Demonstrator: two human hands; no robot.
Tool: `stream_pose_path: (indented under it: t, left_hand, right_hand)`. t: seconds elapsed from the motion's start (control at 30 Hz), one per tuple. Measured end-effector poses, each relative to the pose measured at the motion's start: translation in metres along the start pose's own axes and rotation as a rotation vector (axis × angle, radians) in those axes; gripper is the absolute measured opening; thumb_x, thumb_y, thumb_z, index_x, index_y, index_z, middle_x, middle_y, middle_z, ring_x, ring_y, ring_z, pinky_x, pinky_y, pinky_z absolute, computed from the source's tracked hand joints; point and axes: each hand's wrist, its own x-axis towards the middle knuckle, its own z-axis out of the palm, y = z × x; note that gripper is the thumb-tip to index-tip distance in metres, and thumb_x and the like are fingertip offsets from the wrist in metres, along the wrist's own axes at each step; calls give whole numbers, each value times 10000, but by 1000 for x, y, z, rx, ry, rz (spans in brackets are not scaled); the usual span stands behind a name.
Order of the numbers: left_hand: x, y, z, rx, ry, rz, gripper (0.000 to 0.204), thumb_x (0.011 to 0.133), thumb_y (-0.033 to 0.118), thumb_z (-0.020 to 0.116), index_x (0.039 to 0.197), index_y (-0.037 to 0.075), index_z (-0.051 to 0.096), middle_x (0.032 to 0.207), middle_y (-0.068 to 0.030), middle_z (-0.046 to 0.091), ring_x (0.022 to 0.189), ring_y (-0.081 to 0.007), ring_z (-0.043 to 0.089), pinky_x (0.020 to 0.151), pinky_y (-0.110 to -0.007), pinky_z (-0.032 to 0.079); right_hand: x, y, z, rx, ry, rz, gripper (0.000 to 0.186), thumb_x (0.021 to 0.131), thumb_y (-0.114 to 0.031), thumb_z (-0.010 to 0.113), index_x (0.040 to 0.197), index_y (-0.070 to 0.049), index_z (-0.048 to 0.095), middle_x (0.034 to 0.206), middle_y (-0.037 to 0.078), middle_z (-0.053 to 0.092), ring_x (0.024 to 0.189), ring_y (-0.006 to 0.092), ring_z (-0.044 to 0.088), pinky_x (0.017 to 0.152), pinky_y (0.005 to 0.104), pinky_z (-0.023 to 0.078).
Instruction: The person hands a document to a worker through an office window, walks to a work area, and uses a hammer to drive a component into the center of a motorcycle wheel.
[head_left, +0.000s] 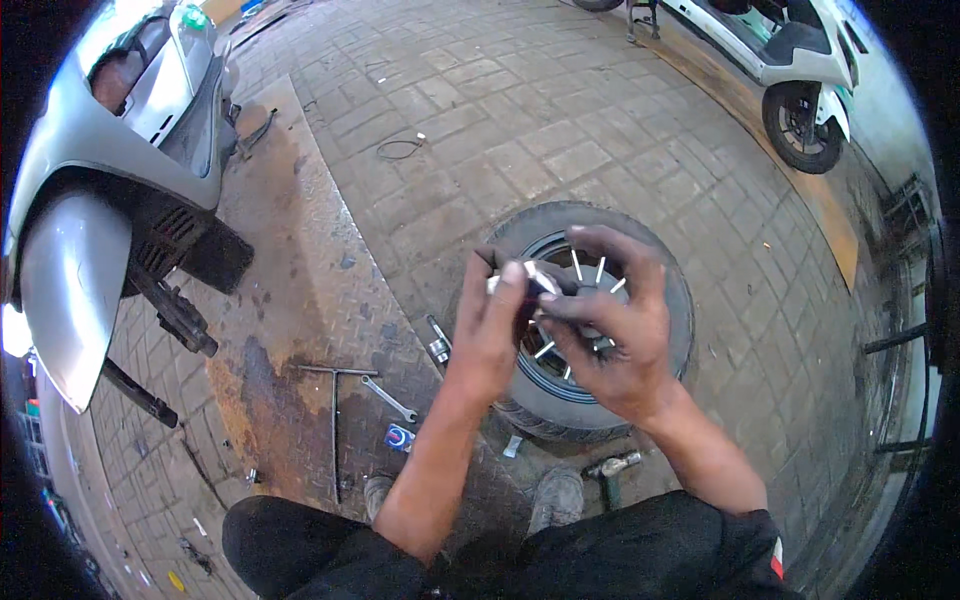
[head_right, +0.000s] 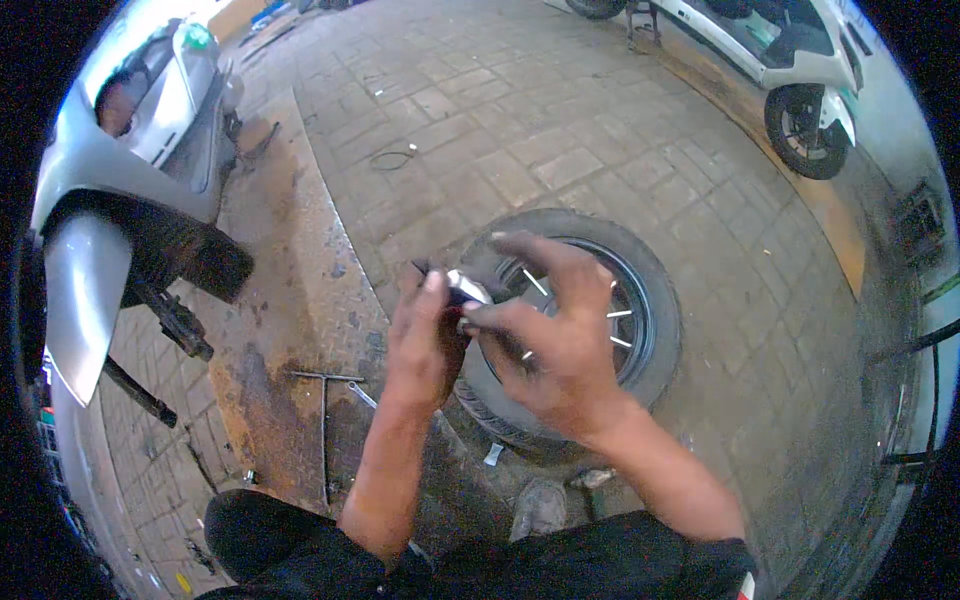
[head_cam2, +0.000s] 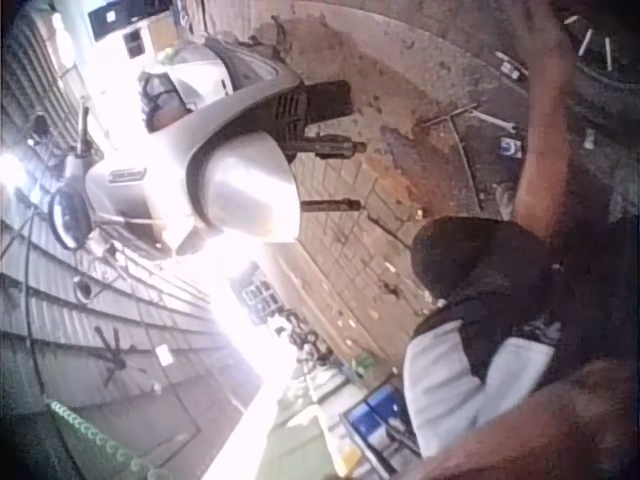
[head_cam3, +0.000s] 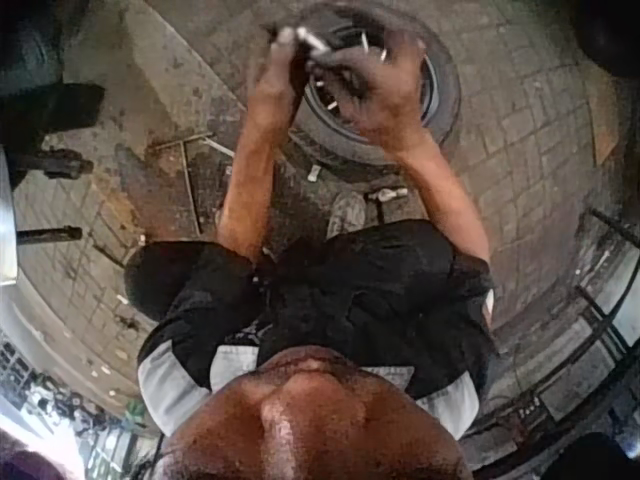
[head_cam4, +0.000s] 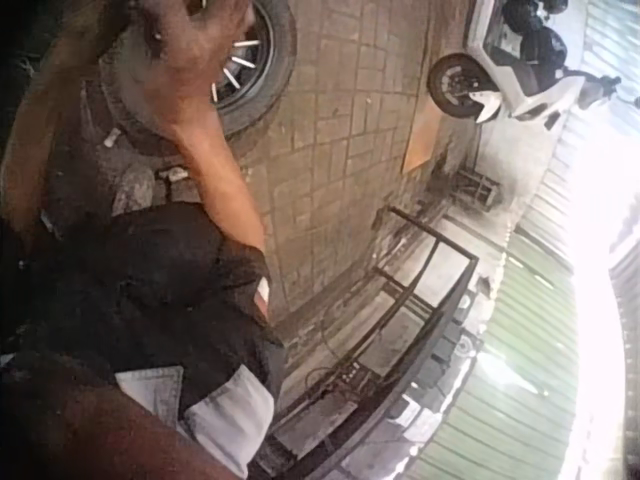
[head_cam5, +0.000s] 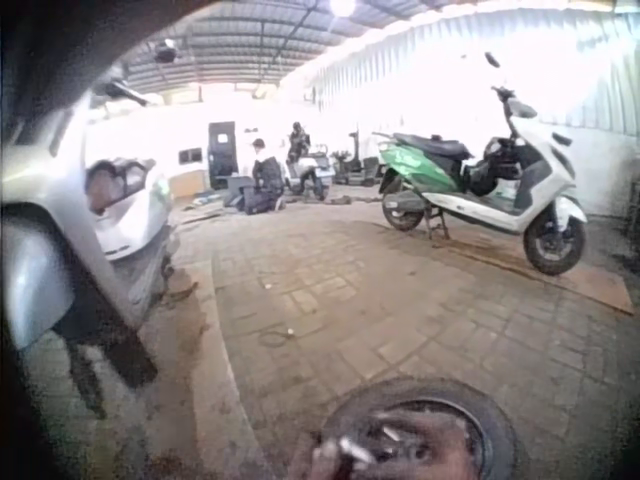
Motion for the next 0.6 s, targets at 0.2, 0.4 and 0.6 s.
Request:
stream_pose_path:
  t: [0.2,0.4,0.6]
  left_hand:
    - [12,0,-15,-310,-66,-285,297,979,316,521,1082,50,606,904,-50,642,848,-172,608,793,-317,492]
    - [7,-3,-8,-417,17,-232,212,935,157,583,1056,103,418,1006,-60,520,938,-155,555,800,-301,491]
    - [9,-1,-6,-344,-1,-149,261,946,178,588,1125,103,414,1015,-68,524,937,-156,556,804,-297,492]
  right_hand:
    - [-3,-3,4,341,-49,204,260,752,-170,796,994,-115,717,1268,184,553,1085,356,573,897,440,464]
    - [0,-3,6,215,-47,83,252,719,-134,801,952,-107,708,1239,186,569,1052,347,589,883,432,468]
    - [3,-6,-3,-67,-75,-20,294,702,-189,805,976,-141,709,1311,169,565,1089,338,583,924,465,411]
